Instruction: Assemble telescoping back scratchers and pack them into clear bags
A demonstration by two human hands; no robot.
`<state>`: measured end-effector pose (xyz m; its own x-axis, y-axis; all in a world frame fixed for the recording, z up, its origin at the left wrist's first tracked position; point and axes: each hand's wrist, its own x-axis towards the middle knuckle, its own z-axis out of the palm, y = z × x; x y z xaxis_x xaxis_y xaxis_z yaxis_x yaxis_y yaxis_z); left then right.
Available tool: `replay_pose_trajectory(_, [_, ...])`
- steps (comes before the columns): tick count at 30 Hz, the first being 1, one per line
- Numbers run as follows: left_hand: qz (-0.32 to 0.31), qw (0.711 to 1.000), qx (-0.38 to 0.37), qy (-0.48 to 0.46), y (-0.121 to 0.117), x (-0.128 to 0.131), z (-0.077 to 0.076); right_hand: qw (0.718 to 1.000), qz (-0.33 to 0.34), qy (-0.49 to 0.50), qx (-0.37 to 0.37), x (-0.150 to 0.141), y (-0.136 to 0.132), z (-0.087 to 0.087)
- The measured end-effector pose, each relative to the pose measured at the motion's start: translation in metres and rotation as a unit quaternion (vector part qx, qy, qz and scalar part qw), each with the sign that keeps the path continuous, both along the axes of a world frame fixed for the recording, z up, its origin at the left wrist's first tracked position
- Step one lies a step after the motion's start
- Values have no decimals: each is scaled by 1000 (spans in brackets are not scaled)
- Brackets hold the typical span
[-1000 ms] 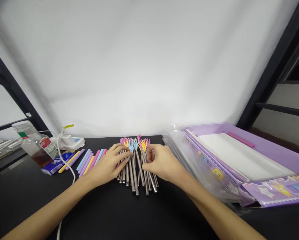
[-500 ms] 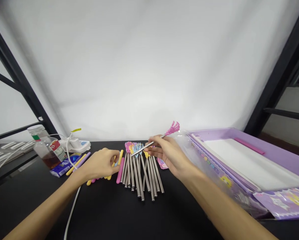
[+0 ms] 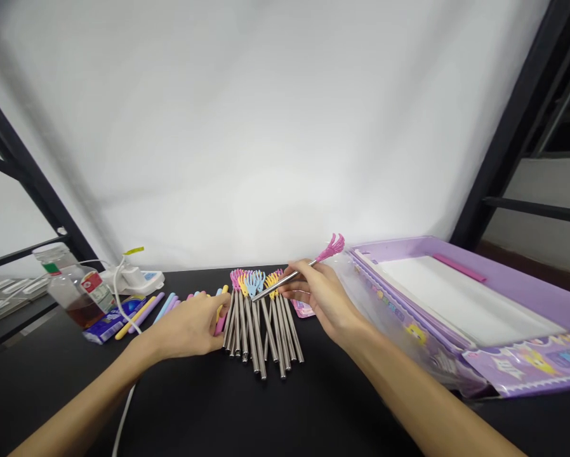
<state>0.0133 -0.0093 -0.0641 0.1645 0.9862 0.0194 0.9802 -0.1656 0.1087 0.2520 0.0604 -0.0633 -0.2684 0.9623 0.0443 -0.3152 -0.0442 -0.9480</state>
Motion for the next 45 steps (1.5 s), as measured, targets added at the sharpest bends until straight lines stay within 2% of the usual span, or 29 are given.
replay_pose_trajectory(8, [15, 999, -30, -19, -1, -3, -1, 1000, 3, -13, 16, -2, -4, 0])
replay_pose_trajectory(17, [17, 989, -49, -142, -17, -10, 32, 1000, -14, -8, 3, -4, -4, -2])
replay_pose_trajectory(19, [7, 971, -70, -229, -18, -12, 37, 1000, -15, -2, 4, -3, -4, -3])
replay_pose_trajectory(23, [-37, 911, -76, -403, -15, -11, 38, 1000, -4, 30, -2, -3, -4, -4])
replay_pose_trajectory(27, [-63, 881, -29, -469, -9, -7, 29, 1000, 8, 25, 1, -6, -6, -5])
replay_pose_trajectory(31, [-88, 834, -56, -543, -2, -5, 16, 999, 22, 22, 11, -9, -8, -9])
replay_pose_trajectory(34, [-81, 814, -83, -570, 0, -4, 9, 999, 31, 38, 20, -11, -7, -12])
replay_pose_trajectory(36, [-77, 816, -90, -565, 1, -3, 6, 998, 30, 49, 24, -12, -7, -14])
replay_pose_trajectory(42, [-100, 872, -59, -475, -3, 3, 6, 997, 40, 60, 26, -18, -11, -15])
replay_pose_trajectory(45, [-110, 882, -46, -456, -5, 3, 5, 997, 50, 56, 34, -23, -14, -15])
